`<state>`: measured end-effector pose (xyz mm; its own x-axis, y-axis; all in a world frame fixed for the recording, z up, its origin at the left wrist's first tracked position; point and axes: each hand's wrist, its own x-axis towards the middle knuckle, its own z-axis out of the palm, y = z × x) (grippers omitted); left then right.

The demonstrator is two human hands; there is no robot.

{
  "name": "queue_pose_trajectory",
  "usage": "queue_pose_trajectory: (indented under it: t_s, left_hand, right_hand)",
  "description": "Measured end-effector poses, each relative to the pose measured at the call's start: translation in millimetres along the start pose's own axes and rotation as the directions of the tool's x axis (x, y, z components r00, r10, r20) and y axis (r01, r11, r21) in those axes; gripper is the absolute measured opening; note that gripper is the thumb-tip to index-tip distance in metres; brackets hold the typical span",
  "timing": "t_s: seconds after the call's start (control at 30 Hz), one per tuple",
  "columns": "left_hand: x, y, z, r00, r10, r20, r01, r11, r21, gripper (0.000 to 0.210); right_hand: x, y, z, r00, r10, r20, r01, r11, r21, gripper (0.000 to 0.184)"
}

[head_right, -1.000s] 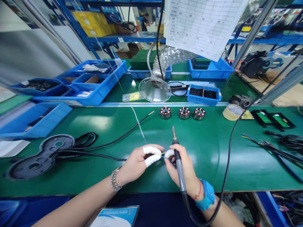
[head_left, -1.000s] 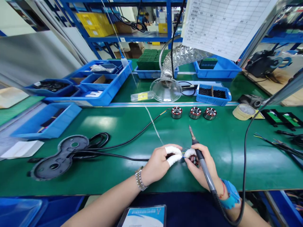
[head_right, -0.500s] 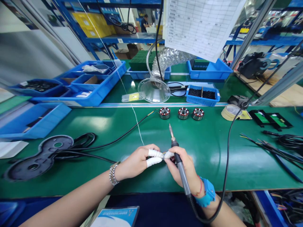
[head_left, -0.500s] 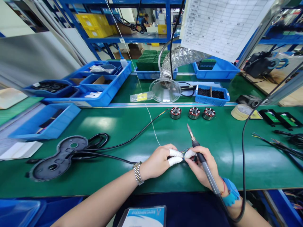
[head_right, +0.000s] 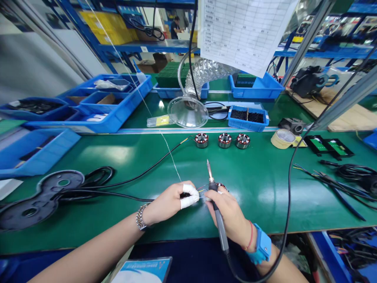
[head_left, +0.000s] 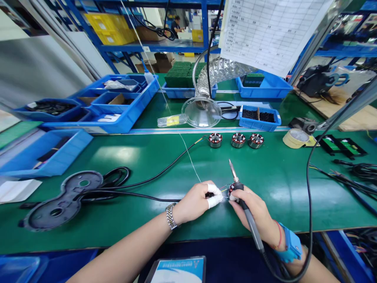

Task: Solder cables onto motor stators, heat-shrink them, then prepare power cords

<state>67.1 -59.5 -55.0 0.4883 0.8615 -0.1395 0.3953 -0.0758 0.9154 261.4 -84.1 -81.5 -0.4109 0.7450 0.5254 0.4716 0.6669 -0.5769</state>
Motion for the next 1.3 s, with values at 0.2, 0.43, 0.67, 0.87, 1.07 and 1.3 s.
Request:
queue_pose_trajectory:
  t_s: [0.2, 0.43, 0.67, 0.87, 1.07, 1.3]
  left_hand:
    - [2, 5, 0.8, 0.998, -0.062, -0.017, 0.061, 0.998, -0.020, 0.013]
    - [3, 7, -0.2, 0.996, -0.092, -0.018, 0.092, 0.996, 0.000, 0.013]
    - [5, 5, 2.3, 0.995, -0.100, 0.006, 0.100, 0.995, 0.006, 0.010]
    - [5, 7, 1.7, 0.993, -0.122, -0.007, 0.122, 0.992, 0.023, 0.011]
    - [4, 5, 2.4, 0.993, -0.121, -0.006, 0.121, 0.992, 0.020, 0.012]
    - [4, 7, 2.3, 0.991, -0.133, -0.004, 0.133, 0.991, 0.008, 0.011]
  right_hand:
    - [13, -3, 9, 0.964, 0.264, -0.019, -0.262, 0.963, 0.063, 0.030]
    - [4, -11, -20, 0.982, 0.186, 0.010, -0.187, 0.982, 0.036, 0.020]
    - [-11, -18, -58, 0.995, 0.095, -0.022, -0.094, 0.995, 0.025, 0.029]
    - [-8, -25, -63, 0.993, 0.115, 0.011, -0.116, 0.983, 0.140, 0.023]
    - [-7, -24, -60, 0.988, 0.151, 0.021, -0.153, 0.976, 0.155, 0.022]
    - [-7, -22, -58, 0.988, 0.152, 0.020, -0.153, 0.971, 0.184, 0.023]
